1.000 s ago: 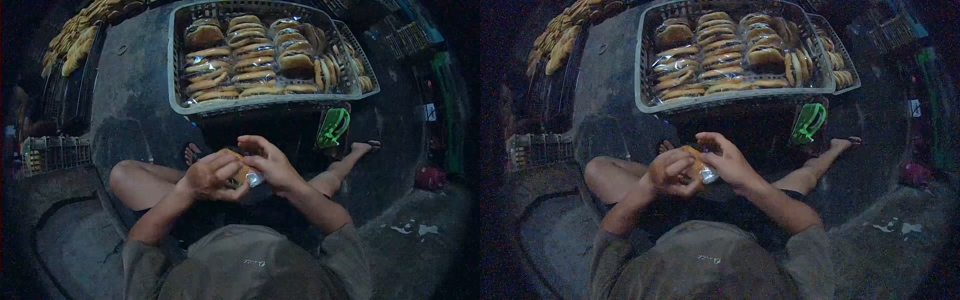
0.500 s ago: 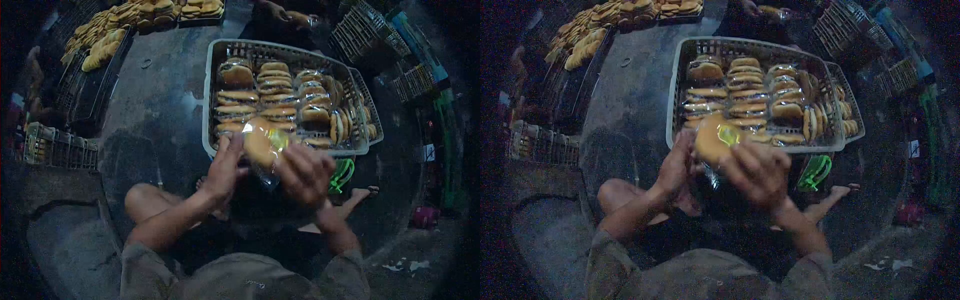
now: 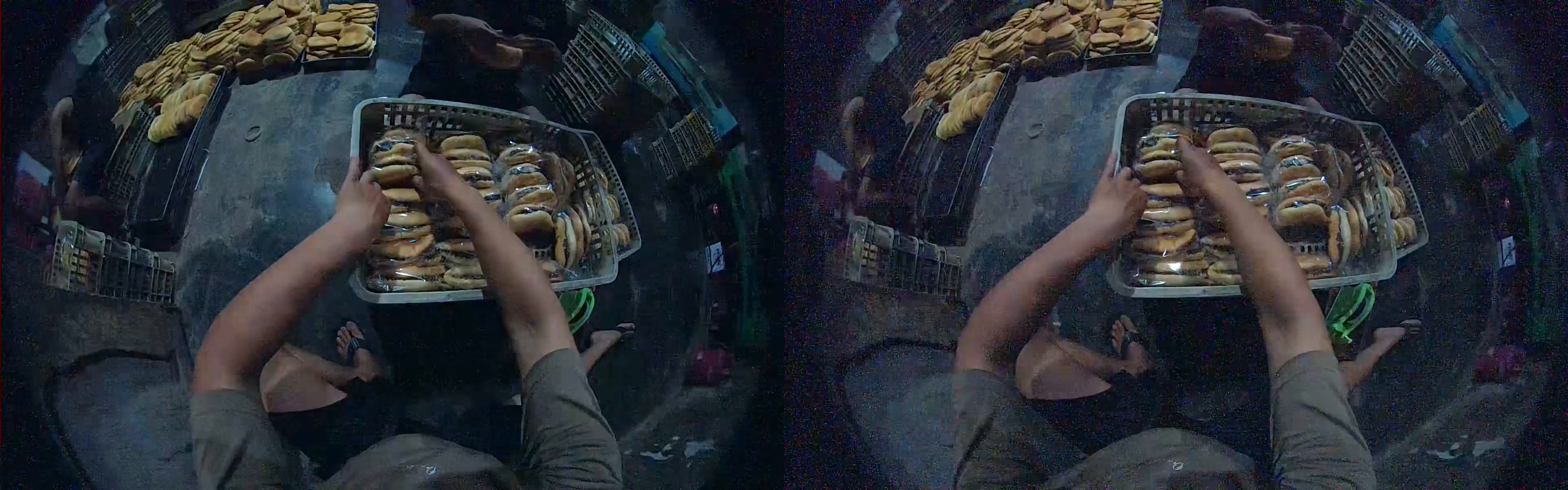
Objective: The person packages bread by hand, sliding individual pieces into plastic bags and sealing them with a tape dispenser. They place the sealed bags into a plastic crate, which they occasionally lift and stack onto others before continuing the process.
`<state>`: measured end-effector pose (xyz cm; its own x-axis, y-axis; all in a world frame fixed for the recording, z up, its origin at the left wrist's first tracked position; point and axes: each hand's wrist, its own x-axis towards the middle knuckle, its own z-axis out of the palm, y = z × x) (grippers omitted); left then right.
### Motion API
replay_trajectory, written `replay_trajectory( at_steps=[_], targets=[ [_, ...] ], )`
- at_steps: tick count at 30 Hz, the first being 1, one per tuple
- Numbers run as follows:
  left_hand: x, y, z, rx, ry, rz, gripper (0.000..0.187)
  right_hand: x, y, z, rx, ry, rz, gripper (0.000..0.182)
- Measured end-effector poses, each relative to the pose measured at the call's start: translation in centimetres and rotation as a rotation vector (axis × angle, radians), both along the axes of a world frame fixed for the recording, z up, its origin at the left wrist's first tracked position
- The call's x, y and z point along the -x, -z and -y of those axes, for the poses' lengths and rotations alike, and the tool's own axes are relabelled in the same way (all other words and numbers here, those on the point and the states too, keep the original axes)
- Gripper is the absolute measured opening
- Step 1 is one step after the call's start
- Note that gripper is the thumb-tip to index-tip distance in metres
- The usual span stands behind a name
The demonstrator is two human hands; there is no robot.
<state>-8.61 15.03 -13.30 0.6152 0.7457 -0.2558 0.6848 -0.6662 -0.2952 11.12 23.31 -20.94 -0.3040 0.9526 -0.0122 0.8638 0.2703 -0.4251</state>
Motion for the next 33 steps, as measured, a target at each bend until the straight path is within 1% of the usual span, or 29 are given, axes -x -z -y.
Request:
replay_trajectory(
  at_steps=[2, 3, 4, 6, 7, 8, 10, 11, 12, 13, 14, 15, 16, 17, 18, 19, 20, 22, 23, 24, 25, 26, 27, 28, 30, 31, 32, 33],
  targets=[
    [-0.4, 0.7, -0.6, 0.010, -0.012, -0.009, 0.019, -1.0, 2.5, -1.5, -0.171, -0.081, -0.257, 0.058],
    [-0.5, 1.2, -0.9, 0.017, -0.030, -0.011, 0.019, -0.4, -0.8, 0.6, -0.277, -0.008, 0.084, 0.057],
    [-0.2, 1.9, -1.2, 0.019, -0.026, -0.014, 0.019, -0.6, -2.7, 2.5, -0.275, -0.003, 0.081, 0.057],
    [0.5, 2.6, -1.9, 0.036, -0.012, 0.180, 0.018, -1.3, -5.5, 5.8, -0.353, -0.007, -0.369, 0.053],
    [0.2, 1.8, -1.8, 0.071, -0.052, 0.094, 0.020, -2.2, -6.5, 7.5, -0.448, -0.043, -0.304, 0.046],
    [0.0, 1.3, -1.9, 0.066, -0.048, 0.093, 0.020, -2.9, -7.6, 9.5, -0.453, -0.039, -0.304, 0.046],
    [0.2, 0.3, -2.3, 0.114, -0.039, 0.268, 0.027, -4.0, -9.3, 14.0, -0.256, -0.048, -0.412, 0.036],
    [0.2, 0.2, -2.4, 0.151, -0.044, 0.540, 0.027, -4.5, -9.7, 16.2, -0.263, -0.043, -0.415, 0.036],
    [0.1, -0.6, -2.2, 0.144, -0.036, 0.536, 0.027, -5.0, -10.0, 18.4, -0.216, 0.016, -0.513, 0.033],
    [0.1, -1.9, -1.6, 0.267, -0.200, 0.706, 0.026, -5.3, -10.1, 20.6, -0.168, 0.077, -0.612, 0.029],
    [0.1, -3.2, -0.8, 0.390, -0.365, 0.874, 0.026, -5.5, -9.8, 22.6, -0.181, 0.082, -0.616, 0.029],
    [0.9, -4.4, 1.1, 0.370, -0.273, 1.097, 0.025, -5.6, -9.3, 24.5, -0.065, 0.195, -0.749, 0.029],
    [1.4, -4.4, 2.4, 0.364, -0.261, 1.092, 0.025, -5.7, -9.0, 26.1, 0.054, 0.308, -0.882, 0.029],
    [1.8, -4.3, 3.6, 0.438, -0.348, 1.317, 0.025, -5.3, -8.8, 27.4, 0.040, 0.312, -0.890, 0.029],
    [1.9, -4.2, 5.1, 0.517, -0.438, 1.540, 0.026, -4.4, -8.7, 28.6, 0.128, 0.321, -1.022, 0.029],
    [1.1, -5.7, 7.9, 0.672, -0.602, 1.706, 0.025, -3.6, -8.7, 29.2, 0.216, 0.329, -1.153, 0.029],
    [-0.3, -7.0, 11.2, 0.836, -0.777, 1.860, 0.025, -2.5, -9.1, 29.5, 0.204, 0.339, -1.159, 0.029],
    [-2.4, -4.6, 16.3, 0.975, -0.739, 2.211, 0.024, -0.4, -10.0, 30.1, 0.247, 0.516, -1.910, 0.031],
    [-3.6, -4.6, 18.8, 1.032, -0.734, 2.267, 0.025, -0.2, -10.5, 30.7, 0.224, 0.540, -1.998, 0.031],
    [-4.2, -4.6, 20.7, 1.089, -0.733, 2.324, 0.029, -0.3, -10.8, 31.4, 0.220, 0.545, -1.998, 0.031],
    [-3.9, -2.9, 21.5, 1.093, -0.735, 2.323, 0.029, -0.6, -11.1, 32.2, 0.047, 0.549, -1.790, 0.029],
    [-3.6, 0.0, 21.8, 1.269, -0.427, 2.380, 0.036, -0.9, -11.5, 33.0, -0.111, 0.543, -1.574, 0.028],
    [-3.4, 1.6, 21.9, 1.425, -0.099, 2.406, 0.046, -1.7, -12.1, 34.1, -0.172, 0.517, -1.339, 0.022],
    [-2.9, 1.6, 22.0, 1.420, -0.103, 2.415, 0.046, -2.2, -12.3, 34.9, -0.165, 0.514, -1.334, 0.022],
    [-2.1, 1.5, 22.2, 1.060, -0.231, 1.815, 0.068, -3.0, -12.4, 36.5, -0.114, 0.322, -1.223, 0.019],
    [-2.4, 2.1, 22.6, 1.120, -0.429, 1.788, 0.078, -3.6, -12.0, 36.8, -0.044, 0.273, -1.209, 0.019],
    [-3.0, 2.5, 22.5, 1.126, -0.440, 1.793, 0.078, -3.7, -12.0, 37.4, -0.033, 0.276, -1.203, 0.019],
    [-3.8, 2.6, 21.9, 1.143, -0.213, 1.855, 0.081, -3.9, -12.3, 37.8, -0.031, 0.293, -1.102, 0.017]
  ],
)
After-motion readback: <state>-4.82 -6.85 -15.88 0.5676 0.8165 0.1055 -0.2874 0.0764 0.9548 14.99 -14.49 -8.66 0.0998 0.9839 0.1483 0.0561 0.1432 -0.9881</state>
